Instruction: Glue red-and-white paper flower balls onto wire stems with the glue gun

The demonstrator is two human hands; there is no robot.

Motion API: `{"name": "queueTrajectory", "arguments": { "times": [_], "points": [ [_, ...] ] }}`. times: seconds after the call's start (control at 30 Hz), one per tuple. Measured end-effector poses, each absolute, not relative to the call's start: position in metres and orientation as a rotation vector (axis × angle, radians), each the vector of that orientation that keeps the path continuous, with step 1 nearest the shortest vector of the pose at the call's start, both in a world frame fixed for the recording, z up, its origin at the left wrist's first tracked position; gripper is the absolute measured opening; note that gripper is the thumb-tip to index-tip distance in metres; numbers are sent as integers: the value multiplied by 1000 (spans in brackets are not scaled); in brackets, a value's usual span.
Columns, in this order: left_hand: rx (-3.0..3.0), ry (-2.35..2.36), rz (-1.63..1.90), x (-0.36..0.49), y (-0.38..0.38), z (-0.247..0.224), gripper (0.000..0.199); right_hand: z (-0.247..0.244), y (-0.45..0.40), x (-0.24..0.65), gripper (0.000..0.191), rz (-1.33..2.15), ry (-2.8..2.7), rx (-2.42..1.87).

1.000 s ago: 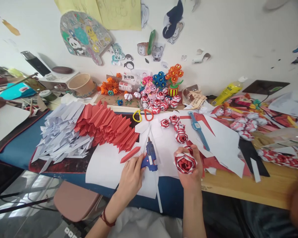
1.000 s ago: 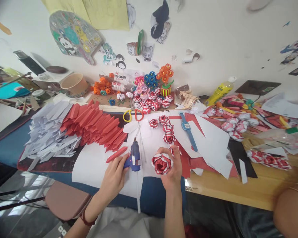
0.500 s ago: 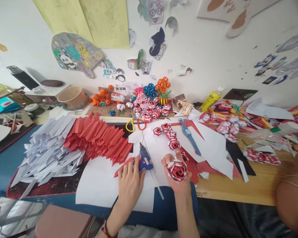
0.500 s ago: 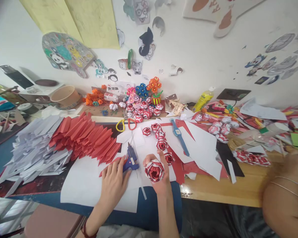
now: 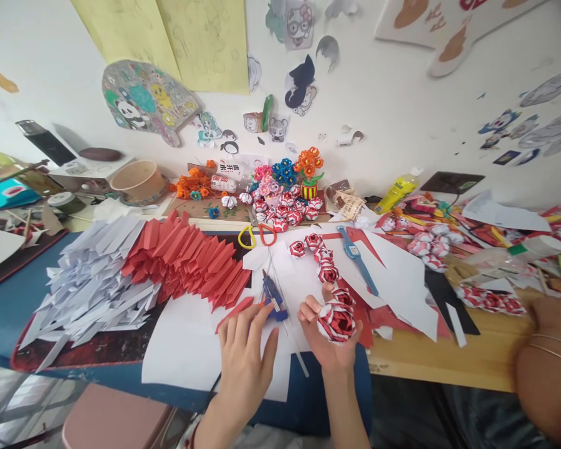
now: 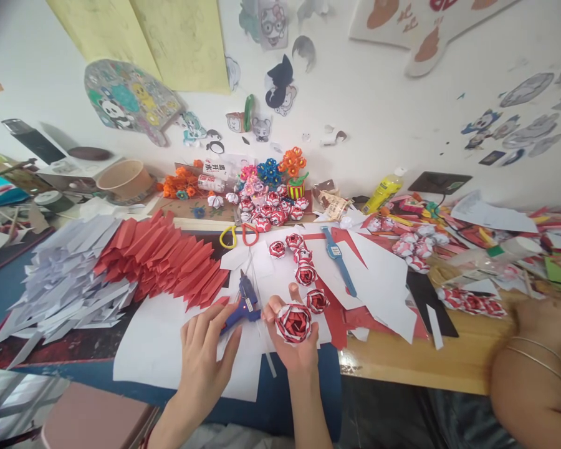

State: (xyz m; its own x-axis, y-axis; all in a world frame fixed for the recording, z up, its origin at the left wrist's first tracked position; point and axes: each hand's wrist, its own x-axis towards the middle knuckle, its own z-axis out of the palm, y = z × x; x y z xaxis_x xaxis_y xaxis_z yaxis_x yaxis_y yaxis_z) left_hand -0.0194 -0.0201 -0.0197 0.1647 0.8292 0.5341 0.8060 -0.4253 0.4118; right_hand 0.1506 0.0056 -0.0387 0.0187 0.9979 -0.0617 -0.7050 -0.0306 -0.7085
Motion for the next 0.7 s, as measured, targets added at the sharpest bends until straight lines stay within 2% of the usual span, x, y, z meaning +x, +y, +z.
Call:
{"name": "queueTrajectory", "arguments": {
  "times": [0.23,0.37,0.5,0.7],
  "points": [
    [2344,1379,1237,-7,-27,0,34,-38,0,152,93,1539,-497,-597],
    [2338,1284,1164,3,-29,9,33,-38,-6,152,80,1580,-368,-464],
    [2336,1223,1188,10,-31,11,40,-44,-11,154,69,1559,-335,-424],
    [2263,1199,1185,14,-30,8,56,-51,-17,159,72,1475,-471,-535]
  ]
}}
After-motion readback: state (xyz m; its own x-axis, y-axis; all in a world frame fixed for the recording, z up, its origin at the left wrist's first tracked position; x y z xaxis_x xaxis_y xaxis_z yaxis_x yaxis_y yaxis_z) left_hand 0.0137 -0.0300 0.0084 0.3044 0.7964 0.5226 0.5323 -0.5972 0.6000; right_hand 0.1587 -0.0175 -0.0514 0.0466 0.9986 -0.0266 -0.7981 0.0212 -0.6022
